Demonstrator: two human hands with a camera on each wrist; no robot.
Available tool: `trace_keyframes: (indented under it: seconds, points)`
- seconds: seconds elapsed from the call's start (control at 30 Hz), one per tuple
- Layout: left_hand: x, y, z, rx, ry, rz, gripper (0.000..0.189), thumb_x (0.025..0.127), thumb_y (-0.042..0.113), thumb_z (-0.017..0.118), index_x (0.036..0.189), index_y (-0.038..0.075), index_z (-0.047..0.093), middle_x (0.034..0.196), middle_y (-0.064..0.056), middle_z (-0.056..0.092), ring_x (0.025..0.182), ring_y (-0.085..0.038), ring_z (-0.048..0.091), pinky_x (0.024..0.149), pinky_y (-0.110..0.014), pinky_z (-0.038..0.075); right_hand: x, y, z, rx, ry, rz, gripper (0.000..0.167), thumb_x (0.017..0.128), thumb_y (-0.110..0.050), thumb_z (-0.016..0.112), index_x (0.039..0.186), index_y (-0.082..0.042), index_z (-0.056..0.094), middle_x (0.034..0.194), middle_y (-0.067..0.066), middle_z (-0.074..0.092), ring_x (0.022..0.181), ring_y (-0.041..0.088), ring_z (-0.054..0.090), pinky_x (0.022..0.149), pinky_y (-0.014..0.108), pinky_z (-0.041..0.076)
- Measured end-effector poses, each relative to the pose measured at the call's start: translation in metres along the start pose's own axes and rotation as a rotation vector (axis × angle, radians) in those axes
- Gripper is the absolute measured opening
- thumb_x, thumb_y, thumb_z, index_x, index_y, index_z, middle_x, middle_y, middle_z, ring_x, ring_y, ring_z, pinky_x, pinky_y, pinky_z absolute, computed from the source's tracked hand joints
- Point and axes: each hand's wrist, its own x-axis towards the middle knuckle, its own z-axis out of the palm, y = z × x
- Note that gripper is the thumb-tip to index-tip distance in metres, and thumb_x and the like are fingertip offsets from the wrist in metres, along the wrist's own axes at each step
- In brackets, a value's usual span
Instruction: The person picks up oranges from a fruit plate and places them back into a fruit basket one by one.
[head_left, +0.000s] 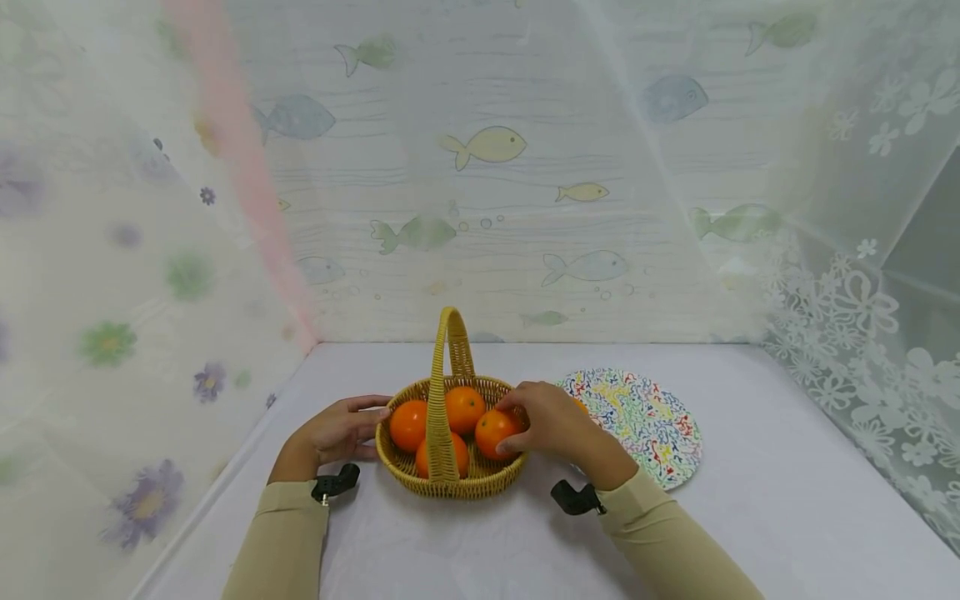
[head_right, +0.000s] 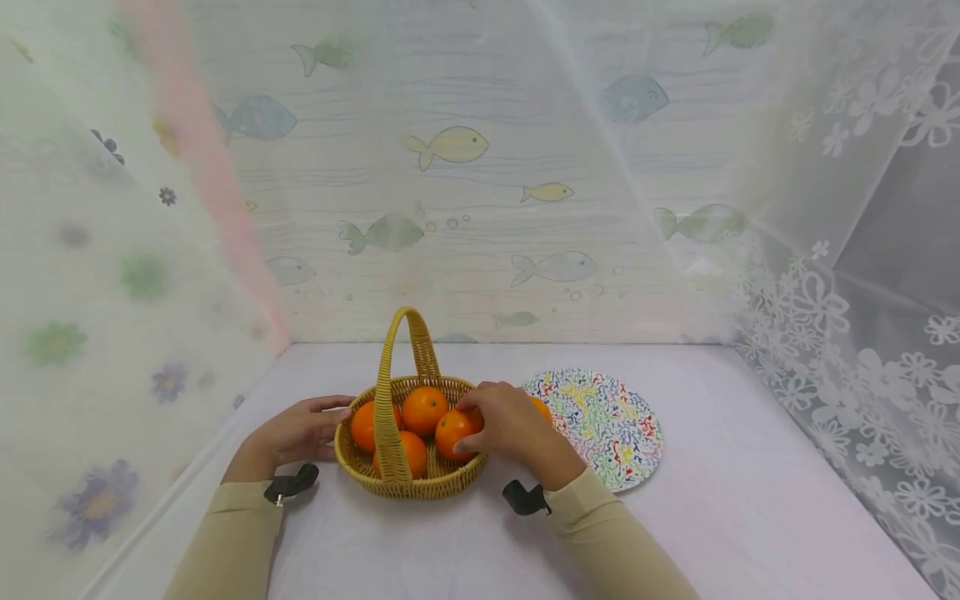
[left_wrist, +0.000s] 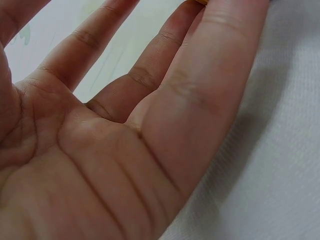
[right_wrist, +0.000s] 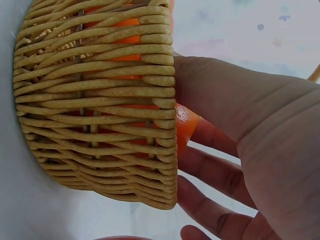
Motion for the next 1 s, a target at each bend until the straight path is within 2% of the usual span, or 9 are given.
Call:
trace_keyframes:
  seconds: [0.33,0.6,0.73,0.83,0.9,1.0]
  points:
    - [0.0,0.0,0.0,0.015,-0.017,0.009,0.058,0.103,0.029,0.065,0.154,0.008,0.045,0.133,-0.006,0.068,0.111,-0.024,0.07,0.093,-0.051,0.06,-0.002,0.0,-0.006,0.054,-0.009,0.001,0.043,0.078,-0.034,0.092,0.115,-0.018,0.077,0.111,-0.005,0.072,0.102,0.016,0.063,0.094,0.038,0.054]
    - [0.001,-0.001,-0.001,0.006,-0.024,0.019,0.055,0.104,0.027,0.065,0.152,0.008,0.046,0.129,-0.005,0.069,0.11,-0.023,0.07,0.092,-0.051,0.06,-0.005,0.009,-0.012,0.095,-0.011,0.045,0.049,0.08,-0.039,0.09,0.12,-0.017,0.075,0.123,-0.001,0.068,0.12,0.027,0.06,0.107,0.048,0.05]
    - [0.001,-0.002,-0.002,0.0,-0.042,0.032,0.054,0.105,0.026,0.063,0.152,0.007,0.044,0.128,-0.005,0.07,0.109,-0.022,0.071,0.09,-0.05,0.061,-0.007,0.014,-0.018,0.094,-0.031,0.082,0.05,0.082,-0.041,0.088,0.122,-0.015,0.074,0.127,0.002,0.066,0.098,0.021,0.064,0.091,0.041,0.055]
    - [0.001,-0.003,-0.002,-0.002,-0.043,0.034,0.054,0.105,0.025,0.062,0.152,0.007,0.045,0.128,-0.005,0.07,0.109,-0.022,0.071,0.09,-0.05,0.061,-0.009,0.018,-0.022,0.106,-0.064,0.122,0.049,0.084,-0.04,0.087,0.123,-0.015,0.073,0.129,0.005,0.063,0.081,0.015,0.06,0.078,0.035,0.054]
    - [0.001,-0.003,-0.002,-0.003,-0.043,0.034,0.054,0.105,0.025,0.062,0.152,0.007,0.045,0.128,-0.005,0.07,0.109,-0.023,0.071,0.09,-0.05,0.061,-0.009,0.022,-0.024,0.103,-0.082,0.154,0.05,0.084,-0.041,0.087,0.124,-0.016,0.072,0.13,0.007,0.062,0.085,0.015,0.06,0.081,0.037,0.055]
    - [0.001,-0.003,-0.001,-0.005,-0.042,0.033,0.054,0.105,0.025,0.062,0.153,0.007,0.044,0.128,-0.004,0.07,0.109,-0.022,0.071,0.091,-0.05,0.061,-0.01,0.028,-0.026,0.079,-0.103,0.197,0.054,0.083,-0.047,0.085,0.125,-0.016,0.072,0.133,0.008,0.062,0.105,0.021,0.062,0.096,0.044,0.054]
